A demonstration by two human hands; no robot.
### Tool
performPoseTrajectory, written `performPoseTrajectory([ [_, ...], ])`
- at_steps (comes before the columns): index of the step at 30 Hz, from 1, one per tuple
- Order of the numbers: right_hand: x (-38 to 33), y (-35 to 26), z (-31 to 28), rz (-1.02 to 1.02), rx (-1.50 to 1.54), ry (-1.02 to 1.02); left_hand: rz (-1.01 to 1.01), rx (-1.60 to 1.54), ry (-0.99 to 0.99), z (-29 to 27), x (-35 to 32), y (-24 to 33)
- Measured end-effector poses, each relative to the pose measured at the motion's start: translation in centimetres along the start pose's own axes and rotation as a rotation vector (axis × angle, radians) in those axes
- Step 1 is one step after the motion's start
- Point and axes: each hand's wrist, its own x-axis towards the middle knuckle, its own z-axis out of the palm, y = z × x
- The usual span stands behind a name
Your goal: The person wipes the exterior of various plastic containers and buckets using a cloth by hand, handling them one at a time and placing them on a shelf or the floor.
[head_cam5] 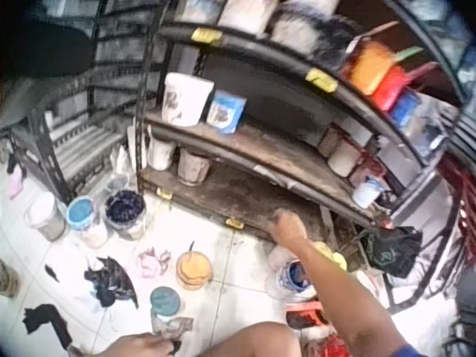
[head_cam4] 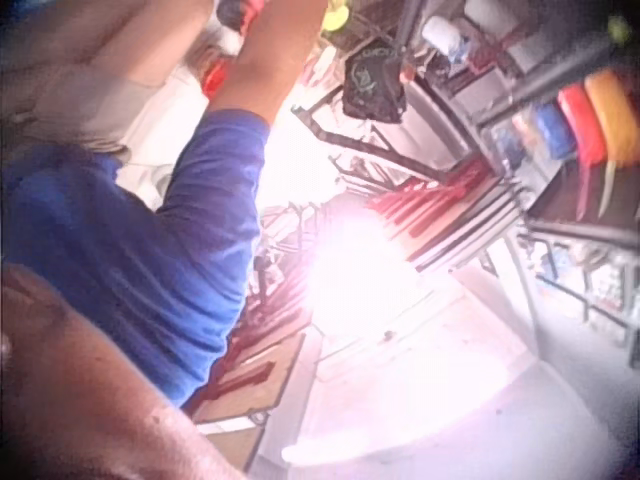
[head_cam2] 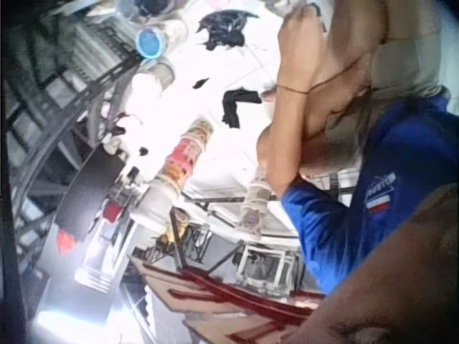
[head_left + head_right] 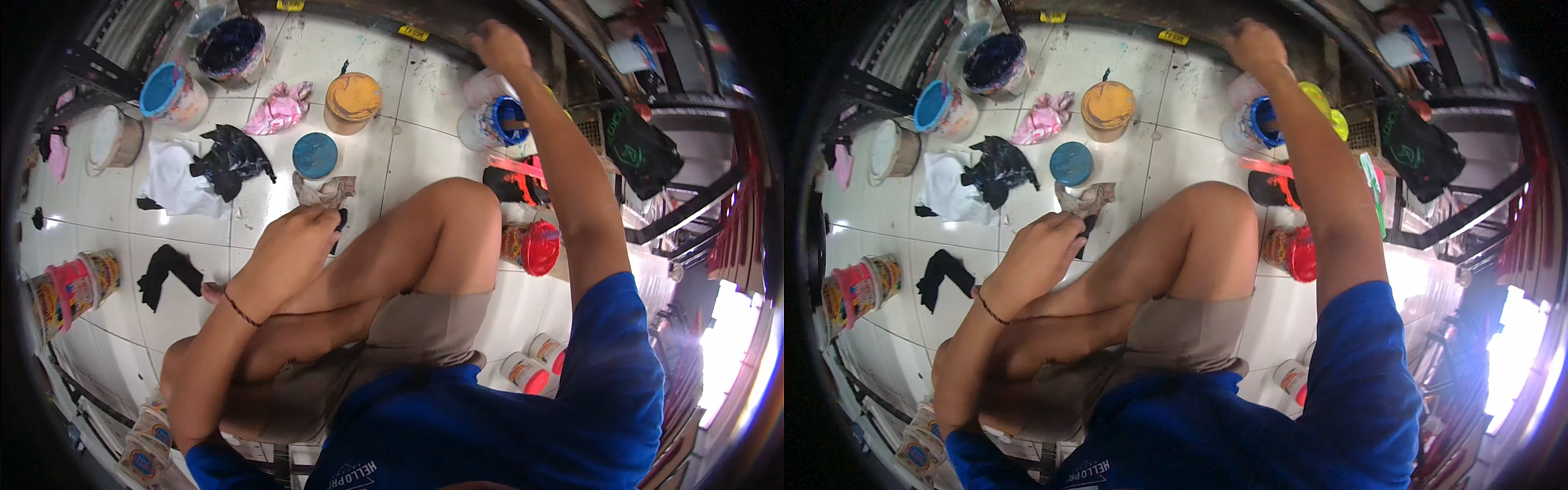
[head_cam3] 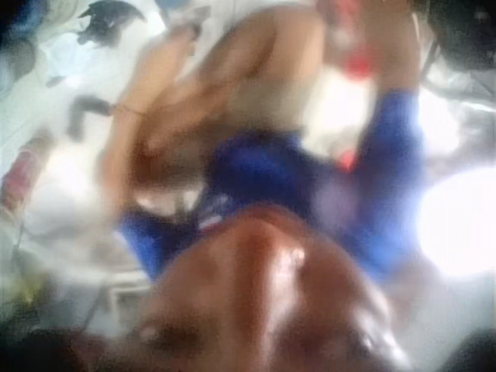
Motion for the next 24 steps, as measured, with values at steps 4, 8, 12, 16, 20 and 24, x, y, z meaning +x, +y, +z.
performPoseTrajectory([
  [4, 8.1, 4.2, 5.9, 0.167, -0.14, -0.063, 0.012, -0.191, 0.064, 4.4, 4.3, -2.5],
  [8, 16.0, 16.3, 10.4, 0.242, -0.205, 0.002, 0.047, -0.45, 0.161, 6.9, 10.5, -1.6],
  [12, 18.9, 16.7, 9.5, 0.319, -0.139, 0.019, 0.123, -0.644, 0.189, 6.3, 14.8, -0.9],
  [16, 22.0, 18.8, 10.1, 0.379, -0.1, 0.028, 0.153, -0.778, 0.238, 6.9, 18.0, -0.9],
  [20, 24.0, 20.6, 11.0, 0.422, -0.047, 0.029, -0.131, -1.113, 0.321, 9.9, 18.9, 2.2],
  [24, 24.8, 22.7, 11.0, 0.462, -0.001, 0.042, -0.129, -1.118, 0.34, 12.1, 19.9, 2.4],
])
